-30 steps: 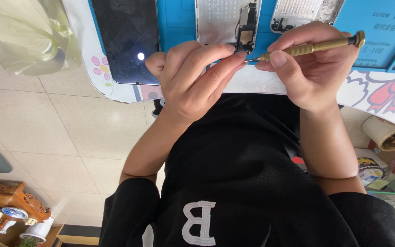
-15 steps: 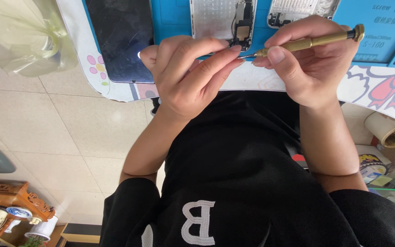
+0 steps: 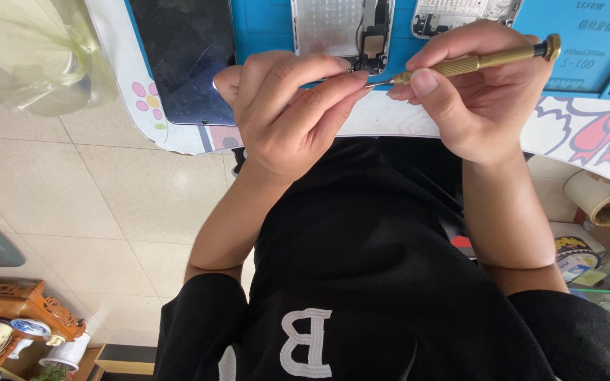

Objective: The person is repairing mobile phones by disassembling internal components on a workbench.

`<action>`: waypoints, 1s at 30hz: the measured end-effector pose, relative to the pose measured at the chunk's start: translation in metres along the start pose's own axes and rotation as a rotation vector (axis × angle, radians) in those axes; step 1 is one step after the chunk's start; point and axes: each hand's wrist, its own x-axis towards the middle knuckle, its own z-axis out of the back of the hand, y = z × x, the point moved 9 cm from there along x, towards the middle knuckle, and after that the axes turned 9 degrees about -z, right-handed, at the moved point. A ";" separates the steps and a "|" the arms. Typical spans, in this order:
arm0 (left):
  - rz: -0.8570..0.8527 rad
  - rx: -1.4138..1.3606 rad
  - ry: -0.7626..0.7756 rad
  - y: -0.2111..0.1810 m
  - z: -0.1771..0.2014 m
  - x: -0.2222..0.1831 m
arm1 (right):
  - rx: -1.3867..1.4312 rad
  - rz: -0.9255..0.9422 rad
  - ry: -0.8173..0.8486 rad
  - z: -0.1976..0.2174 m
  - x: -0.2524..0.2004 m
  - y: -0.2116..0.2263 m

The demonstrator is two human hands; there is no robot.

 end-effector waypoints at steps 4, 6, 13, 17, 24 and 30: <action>-0.002 -0.012 0.008 -0.001 0.001 0.000 | -0.013 0.021 0.001 0.000 0.000 0.000; 0.008 -0.017 0.021 0.000 0.000 -0.001 | -0.022 0.017 -0.006 0.002 -0.001 -0.002; -0.009 -0.005 0.018 -0.001 -0.001 0.000 | -0.030 0.028 0.007 0.001 0.000 0.000; 0.006 -0.003 0.009 -0.001 -0.001 0.001 | -0.033 0.015 0.003 -0.001 0.000 0.001; 0.001 -0.017 0.004 -0.001 0.000 0.002 | -0.031 0.011 0.001 -0.002 0.001 0.002; 0.002 -0.018 0.006 -0.001 0.000 0.002 | -0.004 -0.016 -0.022 -0.004 0.002 0.005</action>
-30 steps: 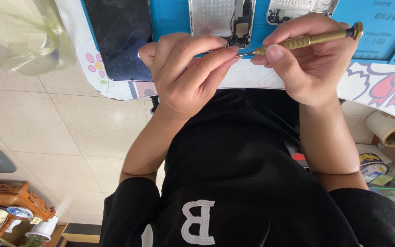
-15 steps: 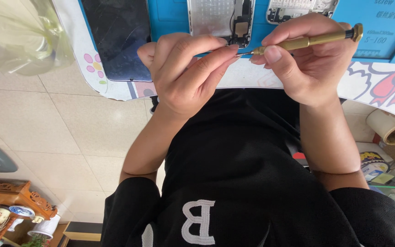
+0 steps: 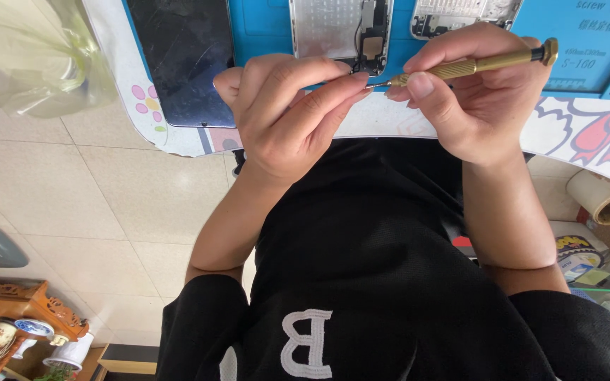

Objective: The person is repairing mobile phones by disassembling internal components on a workbench.

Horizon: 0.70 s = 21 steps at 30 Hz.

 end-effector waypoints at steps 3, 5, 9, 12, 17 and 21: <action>0.007 -0.005 0.012 0.000 0.000 0.001 | -0.022 -0.022 -0.005 0.001 0.000 -0.001; 0.010 -0.004 0.020 0.000 0.000 0.000 | -0.011 -0.014 -0.002 0.001 -0.001 -0.002; 0.025 0.026 0.052 0.002 -0.001 -0.006 | 0.000 -0.024 -0.011 0.001 -0.001 -0.001; 0.014 -0.032 0.049 0.003 0.003 0.005 | 0.011 -0.012 -0.024 0.000 0.005 0.003; -0.003 -0.007 0.079 0.000 0.008 -0.006 | -0.070 0.016 -0.016 0.002 0.001 0.001; -0.002 0.206 0.120 -0.001 0.007 -0.024 | -0.103 0.024 -0.064 -0.007 0.004 0.008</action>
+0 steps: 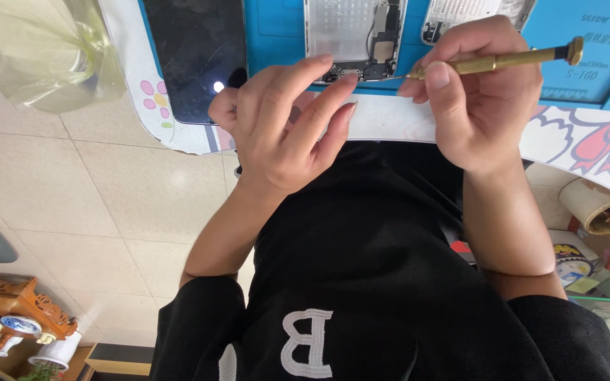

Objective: The person is repairing mobile phones by disassembling internal components on a workbench.

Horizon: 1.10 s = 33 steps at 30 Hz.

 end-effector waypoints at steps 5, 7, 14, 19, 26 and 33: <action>0.032 0.063 0.041 0.002 -0.006 -0.008 | -0.450 0.170 0.013 -0.011 -0.008 0.001; 0.009 0.083 0.017 0.002 -0.008 -0.007 | -0.539 0.217 0.016 -0.016 -0.009 0.000; -0.029 0.133 0.011 0.003 -0.013 -0.007 | -0.524 0.292 0.061 -0.024 -0.006 -0.005; -0.012 0.128 -0.002 0.005 -0.014 -0.007 | -0.524 0.279 0.081 -0.024 -0.007 -0.007; -0.024 0.137 -0.028 0.004 -0.013 -0.005 | -0.554 0.293 0.065 -0.025 -0.005 -0.005; -0.025 0.124 -0.040 0.004 -0.013 -0.007 | -0.570 0.324 0.062 -0.027 -0.006 -0.004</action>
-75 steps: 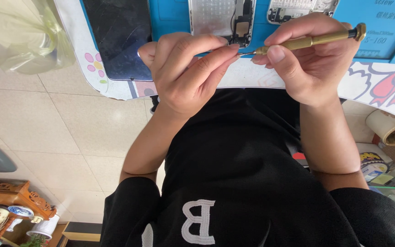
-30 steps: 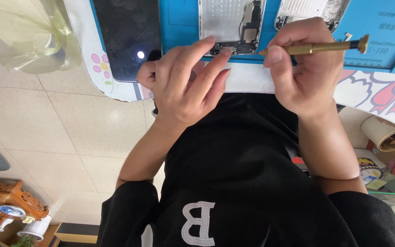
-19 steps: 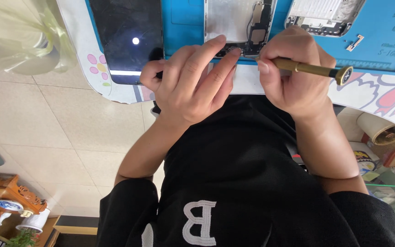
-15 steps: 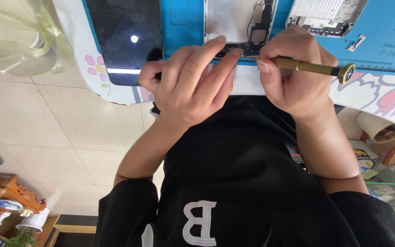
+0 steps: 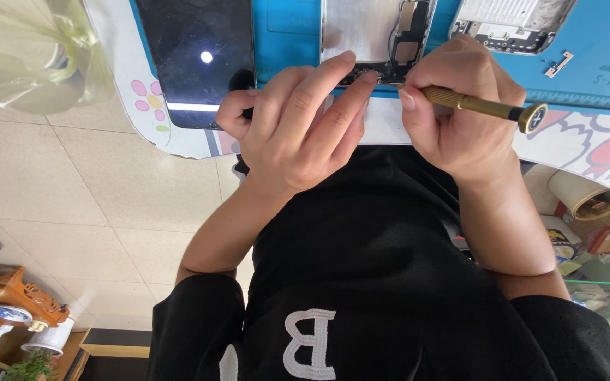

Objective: The person is repairing mobile phones by disassembling internal components on a workbench.

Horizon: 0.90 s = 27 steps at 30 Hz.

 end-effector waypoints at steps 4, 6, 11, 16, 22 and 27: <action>0.002 -0.002 -0.002 0.000 0.000 0.000 | -0.003 0.037 0.015 -0.001 -0.001 0.001; 0.006 -0.003 -0.002 0.000 0.000 -0.001 | -0.025 0.052 0.014 -0.001 0.000 0.004; 0.001 -0.001 0.006 -0.001 0.001 0.000 | -0.040 0.043 0.007 -0.001 0.002 0.006; -0.002 -0.006 0.017 -0.001 0.002 0.001 | -0.089 0.068 0.003 -0.001 0.002 0.012; 0.001 -0.021 0.019 -0.001 0.005 0.002 | -0.204 0.070 0.016 -0.001 0.009 0.033; 0.059 -0.338 -0.045 0.007 0.020 0.011 | -0.209 0.043 0.012 0.001 0.011 0.036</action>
